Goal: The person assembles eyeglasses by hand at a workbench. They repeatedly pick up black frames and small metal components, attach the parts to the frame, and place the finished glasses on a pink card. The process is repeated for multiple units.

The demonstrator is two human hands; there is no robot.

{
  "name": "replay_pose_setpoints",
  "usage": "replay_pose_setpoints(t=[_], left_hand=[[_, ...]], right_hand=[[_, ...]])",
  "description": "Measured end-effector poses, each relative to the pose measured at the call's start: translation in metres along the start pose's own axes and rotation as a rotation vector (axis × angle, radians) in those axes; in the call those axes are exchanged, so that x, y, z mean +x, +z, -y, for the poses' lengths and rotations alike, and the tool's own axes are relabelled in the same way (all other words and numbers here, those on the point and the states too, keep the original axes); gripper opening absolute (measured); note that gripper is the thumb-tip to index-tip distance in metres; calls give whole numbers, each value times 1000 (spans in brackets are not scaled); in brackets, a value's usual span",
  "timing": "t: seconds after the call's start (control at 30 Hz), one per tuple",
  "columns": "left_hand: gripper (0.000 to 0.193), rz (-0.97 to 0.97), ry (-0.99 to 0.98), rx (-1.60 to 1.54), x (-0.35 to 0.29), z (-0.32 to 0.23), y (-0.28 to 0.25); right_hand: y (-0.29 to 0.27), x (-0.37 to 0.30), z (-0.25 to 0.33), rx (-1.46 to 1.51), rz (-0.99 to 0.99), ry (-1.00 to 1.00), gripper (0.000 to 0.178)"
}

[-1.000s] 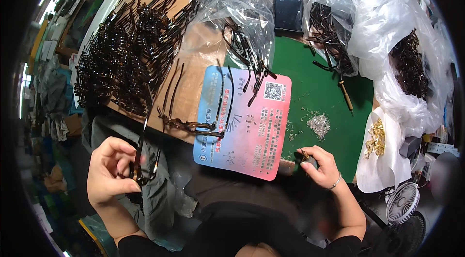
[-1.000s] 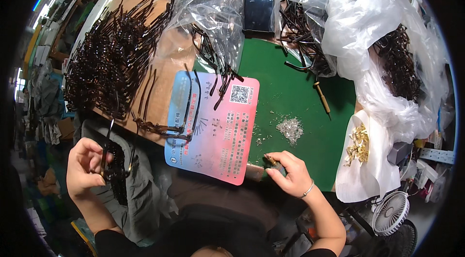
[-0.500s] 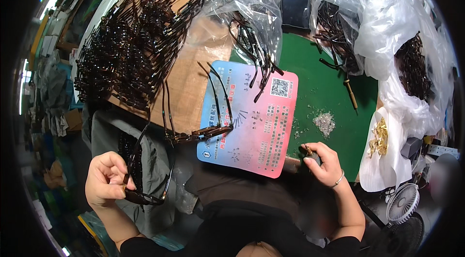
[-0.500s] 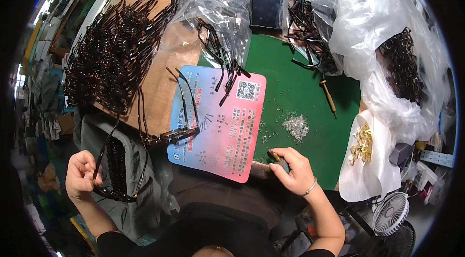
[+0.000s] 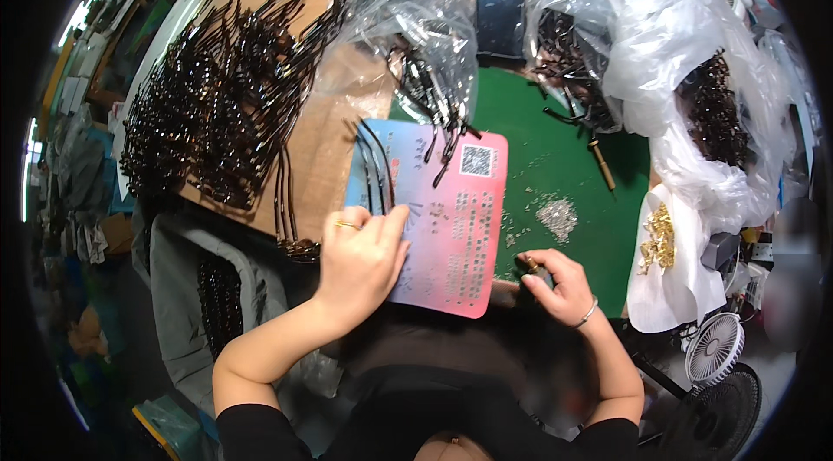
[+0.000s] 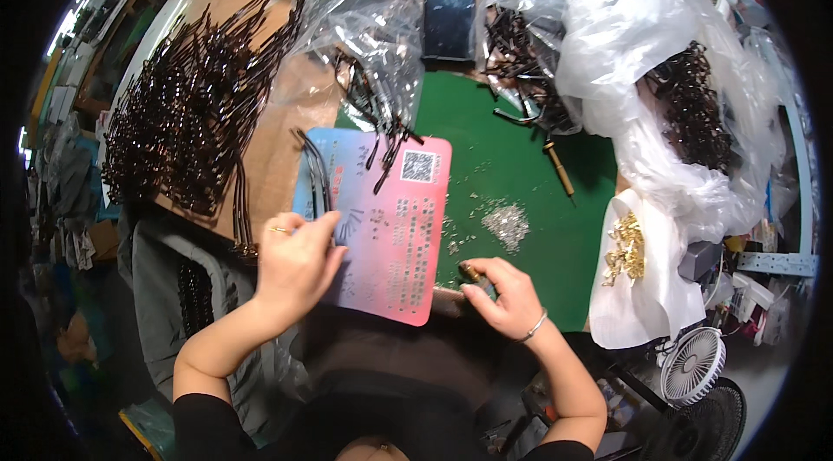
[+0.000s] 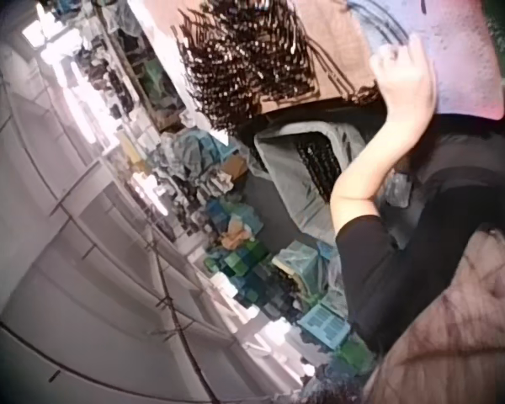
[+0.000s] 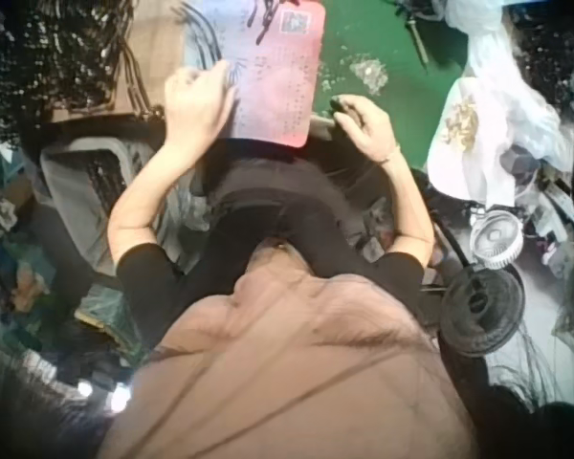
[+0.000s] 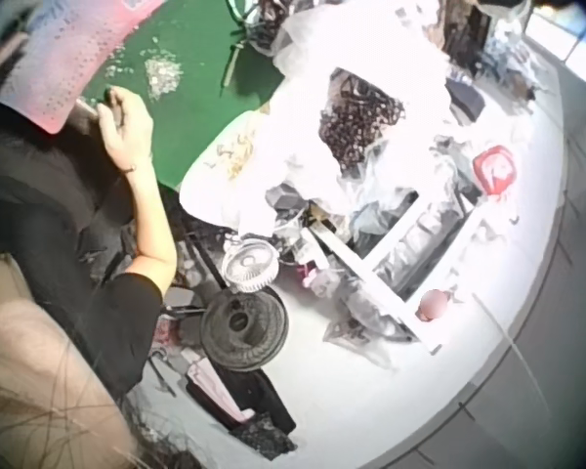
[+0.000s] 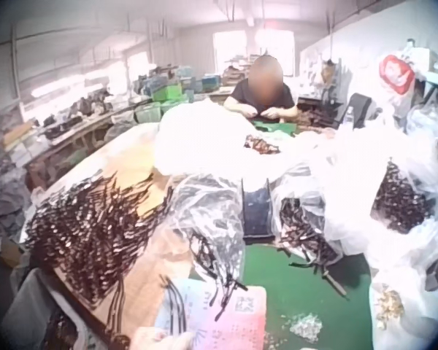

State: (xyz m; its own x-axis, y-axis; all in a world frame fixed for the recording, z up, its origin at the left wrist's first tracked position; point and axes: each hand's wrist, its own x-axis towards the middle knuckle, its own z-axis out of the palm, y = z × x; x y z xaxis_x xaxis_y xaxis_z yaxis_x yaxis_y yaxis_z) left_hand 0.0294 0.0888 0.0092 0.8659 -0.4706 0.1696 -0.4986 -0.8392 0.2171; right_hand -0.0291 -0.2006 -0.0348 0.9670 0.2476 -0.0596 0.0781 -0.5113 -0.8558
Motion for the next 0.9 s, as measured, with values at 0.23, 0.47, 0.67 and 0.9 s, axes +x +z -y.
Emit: replay_pose_setpoints(t=[0.23,0.47,0.67,0.9], left_hand=[[41,-94,-79,96,-8,14,41],[33,-135,169,61,40,24,45],[28,-76,180,-137,84,30,22],[11,-121,359,195,165,48,52]], right_hand=[[-7,-13,-10,80,-53,5,27],[-5,-3,-14,108,-4,0,27],[-7,-9,-11,87,-24,5,27],[-4,-3,-16,123,-13,-16,29]])
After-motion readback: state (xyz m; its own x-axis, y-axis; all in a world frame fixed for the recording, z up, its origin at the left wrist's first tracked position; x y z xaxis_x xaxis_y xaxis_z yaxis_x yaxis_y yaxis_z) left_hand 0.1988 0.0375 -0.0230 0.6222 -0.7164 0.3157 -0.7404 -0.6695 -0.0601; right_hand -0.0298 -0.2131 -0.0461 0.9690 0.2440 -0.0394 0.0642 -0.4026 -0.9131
